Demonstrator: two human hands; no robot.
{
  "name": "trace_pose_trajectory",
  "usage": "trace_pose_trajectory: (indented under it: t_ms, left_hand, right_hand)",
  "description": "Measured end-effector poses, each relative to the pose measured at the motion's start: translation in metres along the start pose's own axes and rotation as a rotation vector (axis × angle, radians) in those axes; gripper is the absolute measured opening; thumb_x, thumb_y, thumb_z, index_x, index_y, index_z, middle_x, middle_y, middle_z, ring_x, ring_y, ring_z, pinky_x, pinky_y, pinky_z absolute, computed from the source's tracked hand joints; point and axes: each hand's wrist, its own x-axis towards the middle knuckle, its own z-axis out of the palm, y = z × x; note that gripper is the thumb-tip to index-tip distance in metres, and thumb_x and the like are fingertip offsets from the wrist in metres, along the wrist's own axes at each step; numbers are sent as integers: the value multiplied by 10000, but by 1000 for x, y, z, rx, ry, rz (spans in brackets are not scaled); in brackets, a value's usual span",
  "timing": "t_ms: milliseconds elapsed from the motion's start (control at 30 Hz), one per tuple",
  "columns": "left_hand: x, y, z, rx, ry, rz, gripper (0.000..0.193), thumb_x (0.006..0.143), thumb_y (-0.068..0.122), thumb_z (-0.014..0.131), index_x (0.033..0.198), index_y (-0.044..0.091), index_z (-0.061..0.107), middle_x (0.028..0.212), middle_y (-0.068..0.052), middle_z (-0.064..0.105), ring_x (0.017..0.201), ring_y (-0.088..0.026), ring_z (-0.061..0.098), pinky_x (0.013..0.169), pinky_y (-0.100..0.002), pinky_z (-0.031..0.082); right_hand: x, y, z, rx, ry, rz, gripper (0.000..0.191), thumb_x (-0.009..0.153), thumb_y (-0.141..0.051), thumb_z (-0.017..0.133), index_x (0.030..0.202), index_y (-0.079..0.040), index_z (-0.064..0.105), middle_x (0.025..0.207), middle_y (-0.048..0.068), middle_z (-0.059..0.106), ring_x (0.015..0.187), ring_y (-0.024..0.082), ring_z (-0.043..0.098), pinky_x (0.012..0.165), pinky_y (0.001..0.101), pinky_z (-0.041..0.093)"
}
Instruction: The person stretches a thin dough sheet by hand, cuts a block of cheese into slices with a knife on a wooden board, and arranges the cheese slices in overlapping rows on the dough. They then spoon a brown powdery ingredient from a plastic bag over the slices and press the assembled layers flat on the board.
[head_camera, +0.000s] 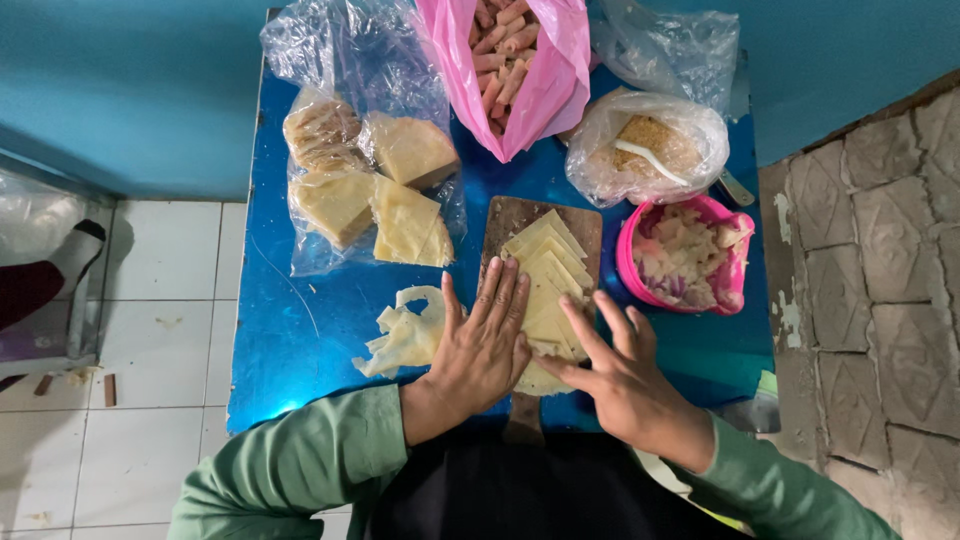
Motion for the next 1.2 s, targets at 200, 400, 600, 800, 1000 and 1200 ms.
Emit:
trace_pose_trajectory:
  t_ms: [200,400,600,800,1000,1200]
  left_hand:
    - [-1,2,-1,18,2,0,745,945,311,504,1562,-57,308,1669,-227,225,1575,-347,132,1169,-751,95]
    - [-2,1,-2,-12,30,2,754,948,321,518,1568,-54,310,1670,-224,230,1575,-346,141,1173,-746,103]
    - [-2,1,-1,-4,13,-2,750,936,308,511,1566,-50,314,1669,-224,224,1575,-345,133,1173,-742,100]
    - [-2,2,0,-10,8,-9,739,938,296,490,1566,-48,307,1672,-219,214,1576,-338,120,1175,-741,86]
    - [-1,1,-4,-51,-7,-11,708,970,285,457,1570,-52,288,1675,-222,209,1577,-344,127,1160,-761,57]
    - [7,-2,-9,-210,1,-78,691,981,266,470,1582,-14,275,1671,-224,213,1569,-375,129,1113,-793,34]
  right_hand:
    - [-9,13,-7,-93,124,-41,678,801,21,514,1332,-384,629,1668,178,258,1496,474,194,1166,641,138]
    - [-4,11,12,-581,74,-73,764,922,-50,507,1560,-463,429,1694,61,239,1529,380,175,1202,644,66]
    - [7,32,8,-786,29,-106,781,977,-128,485,1637,-498,291,1723,35,208,1556,339,179,1227,628,71]
    - [44,48,-3,-1035,57,-90,790,981,-180,480,1670,-497,260,1745,34,183,1565,360,171,1222,649,117]
    - [66,54,-24,-588,67,53,749,866,-46,565,1536,-373,492,1707,130,198,1538,456,156,1140,720,163]
    - [79,50,-19,-147,-38,100,738,790,23,573,1447,-312,591,1684,161,212,1517,492,136,1086,778,118]
